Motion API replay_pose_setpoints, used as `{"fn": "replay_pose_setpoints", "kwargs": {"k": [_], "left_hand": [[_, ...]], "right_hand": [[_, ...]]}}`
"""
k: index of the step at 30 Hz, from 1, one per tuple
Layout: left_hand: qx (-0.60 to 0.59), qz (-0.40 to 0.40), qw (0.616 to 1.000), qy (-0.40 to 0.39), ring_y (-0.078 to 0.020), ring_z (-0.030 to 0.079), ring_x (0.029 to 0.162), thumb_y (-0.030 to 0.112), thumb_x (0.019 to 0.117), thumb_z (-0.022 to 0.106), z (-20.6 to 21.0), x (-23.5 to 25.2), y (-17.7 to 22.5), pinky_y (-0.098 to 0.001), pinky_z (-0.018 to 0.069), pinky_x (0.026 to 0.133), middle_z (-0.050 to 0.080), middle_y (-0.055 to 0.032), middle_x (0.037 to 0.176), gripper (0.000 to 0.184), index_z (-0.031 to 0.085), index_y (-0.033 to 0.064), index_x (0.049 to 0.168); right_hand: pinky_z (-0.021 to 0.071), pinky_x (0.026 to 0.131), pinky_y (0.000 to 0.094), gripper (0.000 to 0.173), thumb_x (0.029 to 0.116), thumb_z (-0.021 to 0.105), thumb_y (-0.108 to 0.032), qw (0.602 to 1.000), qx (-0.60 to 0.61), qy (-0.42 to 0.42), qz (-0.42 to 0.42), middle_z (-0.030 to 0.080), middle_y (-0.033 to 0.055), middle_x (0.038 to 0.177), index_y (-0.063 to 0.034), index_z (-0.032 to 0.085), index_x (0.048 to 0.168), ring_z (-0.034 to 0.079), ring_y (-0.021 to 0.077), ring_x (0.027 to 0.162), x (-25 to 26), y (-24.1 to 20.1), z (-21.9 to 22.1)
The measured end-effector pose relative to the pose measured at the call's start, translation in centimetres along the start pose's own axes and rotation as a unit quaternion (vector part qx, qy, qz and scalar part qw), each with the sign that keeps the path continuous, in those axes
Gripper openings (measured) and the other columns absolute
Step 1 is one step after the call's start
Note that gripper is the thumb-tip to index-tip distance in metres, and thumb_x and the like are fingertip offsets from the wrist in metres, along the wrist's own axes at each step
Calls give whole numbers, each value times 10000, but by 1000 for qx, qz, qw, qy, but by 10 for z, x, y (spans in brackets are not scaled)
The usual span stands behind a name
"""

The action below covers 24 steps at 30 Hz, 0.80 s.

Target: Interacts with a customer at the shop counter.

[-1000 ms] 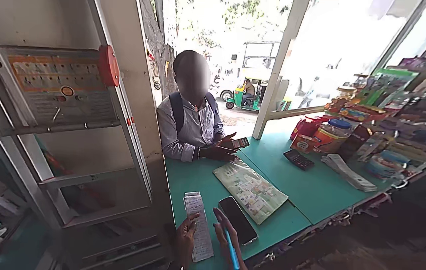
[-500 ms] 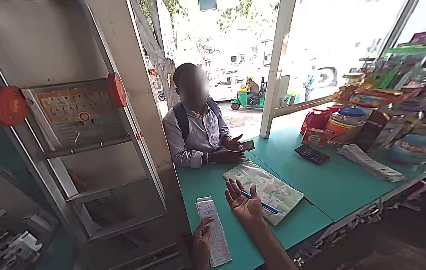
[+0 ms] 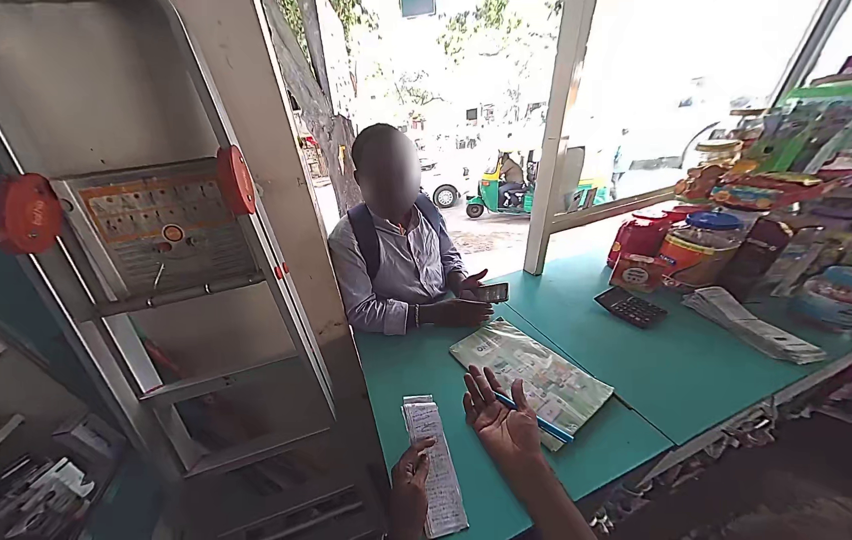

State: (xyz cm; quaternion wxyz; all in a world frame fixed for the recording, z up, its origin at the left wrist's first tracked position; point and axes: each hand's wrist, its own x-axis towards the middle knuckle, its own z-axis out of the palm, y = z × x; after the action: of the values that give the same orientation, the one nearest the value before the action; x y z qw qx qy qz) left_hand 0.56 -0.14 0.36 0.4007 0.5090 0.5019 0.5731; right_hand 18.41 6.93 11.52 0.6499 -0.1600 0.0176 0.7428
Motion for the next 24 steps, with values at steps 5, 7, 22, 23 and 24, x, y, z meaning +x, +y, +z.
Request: {"fn": "replay_pose_setpoints", "kwargs": {"k": [5, 7, 22, 23, 24], "left_hand": [[-4, 0, 1000, 4, -203, 632, 1226, -31, 991, 469, 0, -2, 1, -383, 486, 1079, 675, -191, 1295, 318, 664, -80, 1238], [-3, 3, 1000, -7, -222, 627, 1235, -32, 991, 464, 5, -1, 3, -399, 481, 1087, 667, -210, 1302, 326, 652, -93, 1250], [-25, 0, 1000, 19, -186, 635, 1209, -28, 986, 463, -9, 0, -6, -378, 487, 1074, 677, -183, 1294, 325, 662, -76, 1238], [-28, 0, 999, 19, -187, 636, 1211, -30, 985, 469, -5, 0, -5, -377, 488, 1073, 678, -185, 1291, 321, 663, -80, 1234], [-32, -2, 999, 12, -188, 636, 1219, -26, 993, 474, 1, 0, -5, -377, 488, 1081, 679, -184, 1292, 312, 661, -83, 1236]], "right_hand": [[605, 863, 504, 445, 1068, 393, -500, 999, -5, -32, 6, 773, 91, 1071, -163, 665, 967, 743, 306, 1033, -8, -7, -8], [593, 897, 457, 490, 1085, 300, -510, 994, -32, -92, -46, 724, 66, 1227, -176, 627, 1233, 705, 262, 1124, -4, -30, 0], [586, 912, 367, 630, 1084, 235, -581, 993, -5, 22, -120, 730, 83, 1172, -83, 503, 1362, 715, 209, 1089, 11, -48, -16], [584, 919, 367, 624, 1088, 230, -571, 992, -12, 14, -122, 730, 80, 1182, -81, 497, 1368, 713, 208, 1097, 11, -50, -19], [585, 921, 366, 618, 1091, 227, -564, 992, -17, 5, -125, 731, 77, 1189, -83, 498, 1369, 714, 205, 1101, 11, -55, -22]]}}
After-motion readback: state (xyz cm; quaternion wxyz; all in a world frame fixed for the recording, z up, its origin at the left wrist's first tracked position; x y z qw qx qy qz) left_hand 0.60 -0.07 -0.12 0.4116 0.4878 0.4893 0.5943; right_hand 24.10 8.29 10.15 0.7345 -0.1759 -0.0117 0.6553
